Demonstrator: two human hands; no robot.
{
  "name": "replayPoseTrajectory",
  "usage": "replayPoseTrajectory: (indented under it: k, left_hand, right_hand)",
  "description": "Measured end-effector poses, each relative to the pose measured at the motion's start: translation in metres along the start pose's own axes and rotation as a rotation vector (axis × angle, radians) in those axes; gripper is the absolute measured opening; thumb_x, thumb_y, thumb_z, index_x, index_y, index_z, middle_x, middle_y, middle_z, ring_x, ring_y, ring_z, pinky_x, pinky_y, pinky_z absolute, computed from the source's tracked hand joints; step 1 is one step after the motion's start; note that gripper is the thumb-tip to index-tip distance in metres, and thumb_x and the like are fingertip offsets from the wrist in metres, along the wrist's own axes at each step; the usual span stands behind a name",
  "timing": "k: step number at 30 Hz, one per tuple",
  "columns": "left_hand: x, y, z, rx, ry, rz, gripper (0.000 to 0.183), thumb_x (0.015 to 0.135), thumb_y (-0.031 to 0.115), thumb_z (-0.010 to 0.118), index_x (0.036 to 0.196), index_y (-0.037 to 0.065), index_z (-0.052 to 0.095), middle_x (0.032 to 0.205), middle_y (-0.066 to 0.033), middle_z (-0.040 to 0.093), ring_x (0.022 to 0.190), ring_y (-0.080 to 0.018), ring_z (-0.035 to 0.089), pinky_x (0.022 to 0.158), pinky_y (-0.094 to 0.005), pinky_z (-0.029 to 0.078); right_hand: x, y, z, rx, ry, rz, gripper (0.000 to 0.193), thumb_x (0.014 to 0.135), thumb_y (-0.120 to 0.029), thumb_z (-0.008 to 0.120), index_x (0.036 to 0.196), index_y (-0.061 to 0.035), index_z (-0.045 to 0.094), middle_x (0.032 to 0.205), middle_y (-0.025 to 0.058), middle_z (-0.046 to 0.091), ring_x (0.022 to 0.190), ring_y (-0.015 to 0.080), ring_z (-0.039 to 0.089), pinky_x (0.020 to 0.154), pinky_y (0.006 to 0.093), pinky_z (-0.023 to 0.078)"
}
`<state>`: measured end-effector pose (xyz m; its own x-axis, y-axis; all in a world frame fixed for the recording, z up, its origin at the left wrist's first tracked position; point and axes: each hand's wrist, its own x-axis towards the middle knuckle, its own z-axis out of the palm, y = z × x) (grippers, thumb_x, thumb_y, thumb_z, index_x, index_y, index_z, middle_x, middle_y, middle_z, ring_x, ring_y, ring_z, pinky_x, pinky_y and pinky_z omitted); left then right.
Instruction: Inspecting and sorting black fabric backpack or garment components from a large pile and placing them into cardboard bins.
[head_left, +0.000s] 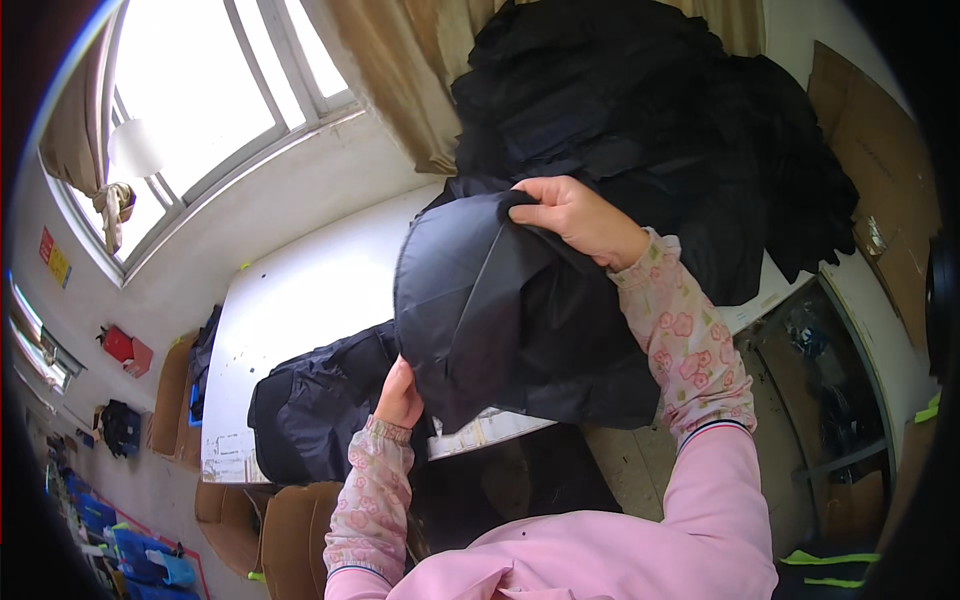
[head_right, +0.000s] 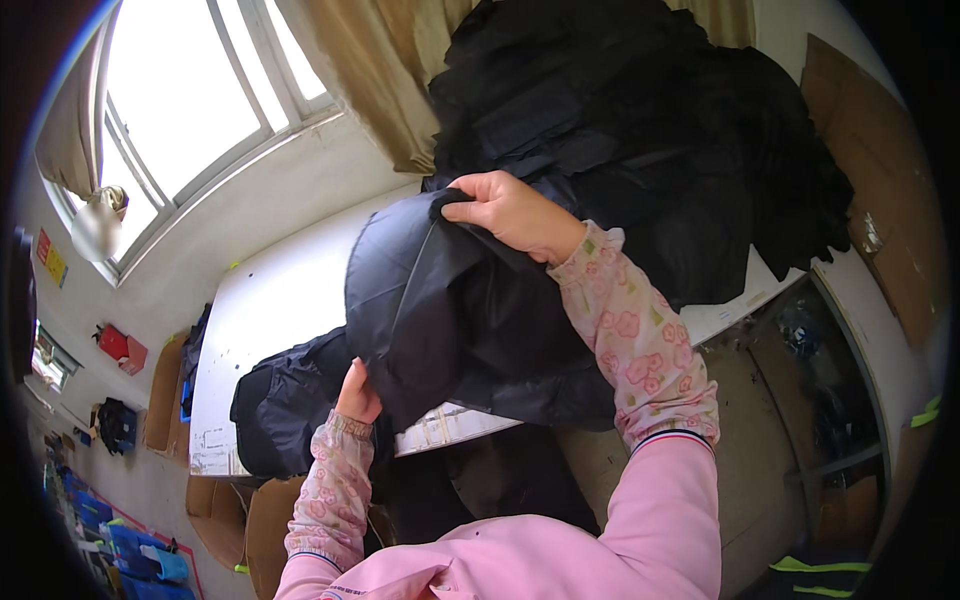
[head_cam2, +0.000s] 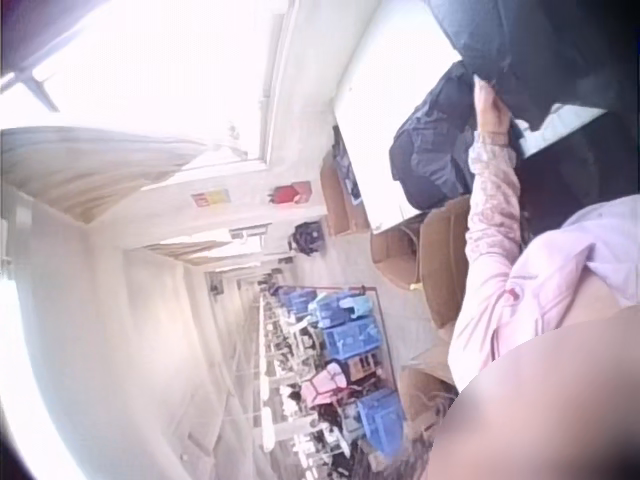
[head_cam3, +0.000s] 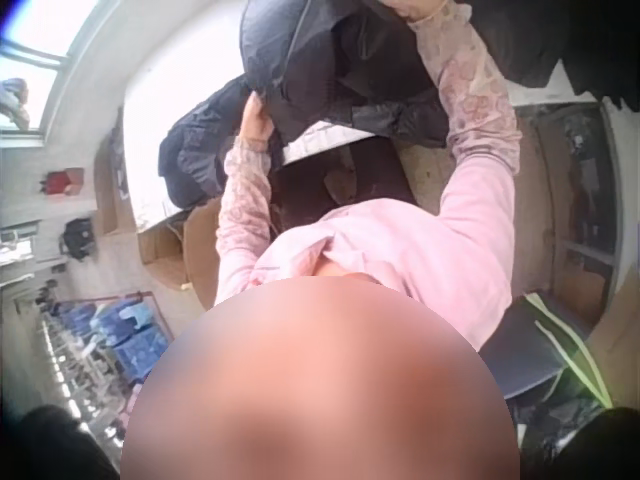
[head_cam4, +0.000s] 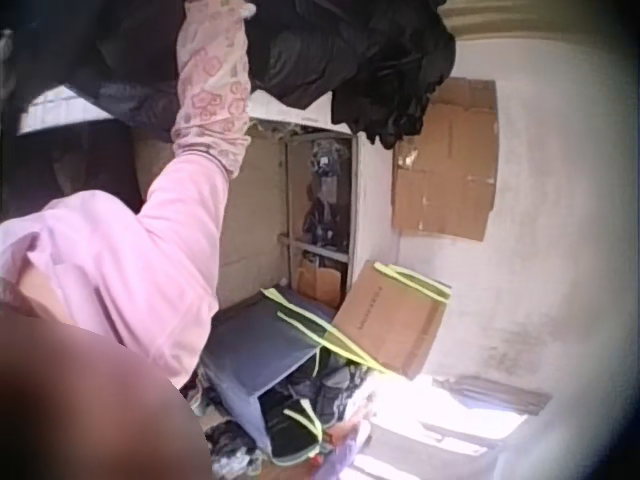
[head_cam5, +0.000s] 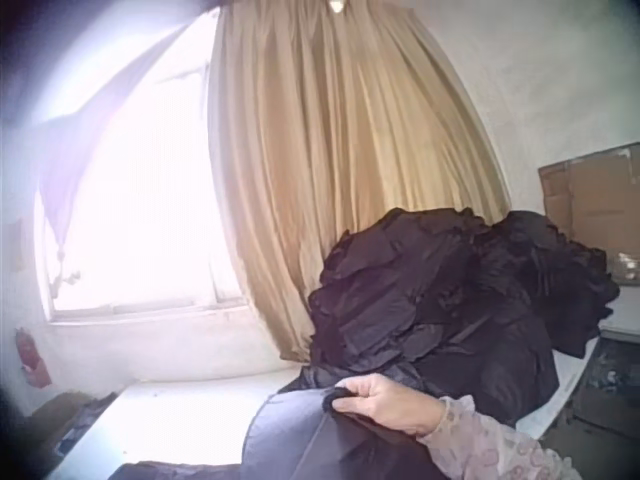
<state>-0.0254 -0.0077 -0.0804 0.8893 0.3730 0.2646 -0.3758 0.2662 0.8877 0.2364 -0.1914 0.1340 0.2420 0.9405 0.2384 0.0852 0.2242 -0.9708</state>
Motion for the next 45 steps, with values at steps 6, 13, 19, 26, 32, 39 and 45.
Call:
replayPoseTrajectory:
  k: [6, 13, 19, 26, 32, 39, 45]
  left_hand:
    - [-0.036, -0.023, 0.027, -0.506, -0.096, 0.000, 0.078, 0.087, 0.049, 0.062, 0.141, -0.001, 0.037, 0.140, -0.0162, 0.046, 0.130, -0.0299, 0.044, 0.110, -0.0445, 0.033]
    - [-0.025, 0.008, 0.043, -0.183, 0.325, -0.212, 0.033, 0.091, 0.008, 0.056, 0.123, 0.002, 0.055, 0.115, -0.0079, 0.063, 0.102, -0.0211, 0.063, 0.083, -0.0376, 0.054]
    - [-0.012, 0.012, 0.046, -0.203, 0.310, -0.120, 0.029, 0.090, 0.010, 0.059, 0.118, 0.001, 0.057, 0.112, -0.0076, 0.064, 0.101, -0.0182, 0.061, 0.092, -0.0335, 0.046]
    - [-0.028, 0.005, 0.055, -0.090, 0.146, 0.010, 0.072, 0.084, 0.017, 0.069, 0.142, -0.001, 0.031, 0.137, -0.0092, 0.046, 0.128, -0.0183, 0.041, 0.107, -0.0319, 0.031]
    - [-0.011, -0.023, 0.084, 0.327, 0.318, 0.109, 0.102, 0.072, 0.022, 0.080, 0.149, 0.008, 0.015, 0.140, -0.0200, 0.035, 0.130, -0.0267, 0.035, 0.107, -0.0336, 0.029]
    - [-0.025, -0.027, 0.066, 0.511, 0.313, 0.039, 0.048, 0.093, 0.031, 0.058, 0.130, 0.001, 0.049, 0.123, -0.0175, 0.055, 0.115, -0.0277, 0.051, 0.096, -0.0342, 0.039]
    - [-0.047, -0.002, 0.057, -0.510, 0.378, -0.288, 0.029, 0.091, 0.020, 0.061, 0.116, 0.004, 0.059, 0.110, -0.0076, 0.065, 0.098, -0.0194, 0.064, 0.085, -0.0338, 0.052]
  right_hand:
    - [0.019, 0.112, -0.035, -0.092, 0.212, 0.058, 0.014, 0.089, -0.004, 0.061, 0.100, 0.0024, 0.065, 0.090, 0.0008, 0.067, 0.079, 0.0064, 0.059, 0.074, 0.0214, 0.047]
    - [-0.013, 0.187, -0.001, -0.941, 0.607, -0.144, 0.045, 0.081, -0.020, 0.071, 0.120, -0.0040, 0.054, 0.127, 0.0147, 0.056, 0.115, 0.0325, 0.054, 0.093, 0.0382, 0.045]
    - [-0.068, 0.206, 0.117, -0.362, 0.165, -0.125, 0.041, 0.084, -0.009, 0.068, 0.121, 0.0016, 0.056, 0.115, 0.0186, 0.064, 0.107, 0.0256, 0.062, 0.092, 0.0329, 0.048]
    - [-0.066, 0.227, 0.167, -0.465, 0.413, -0.242, 0.056, 0.077, -0.014, 0.076, 0.123, 0.0014, 0.047, 0.130, 0.0178, 0.047, 0.108, 0.0277, 0.056, 0.089, 0.0334, 0.047]
    - [-0.077, 0.229, 0.157, -0.343, 0.386, -0.110, 0.027, 0.095, -0.008, 0.045, 0.116, 0.0038, 0.057, 0.104, 0.0155, 0.066, 0.098, 0.0237, 0.063, 0.083, 0.0328, 0.048]
    - [-0.108, 0.215, 0.113, -0.212, 0.088, 0.115, 0.020, 0.097, -0.005, 0.050, 0.110, 0.0059, 0.061, 0.102, 0.0062, 0.066, 0.090, 0.0135, 0.061, 0.081, 0.0265, 0.047]
    - [-0.069, 0.157, 0.088, -0.411, 0.371, -0.125, 0.015, 0.095, -0.005, 0.055, 0.104, 0.0027, 0.064, 0.098, 0.0019, 0.065, 0.090, 0.0085, 0.057, 0.082, 0.0214, 0.043]
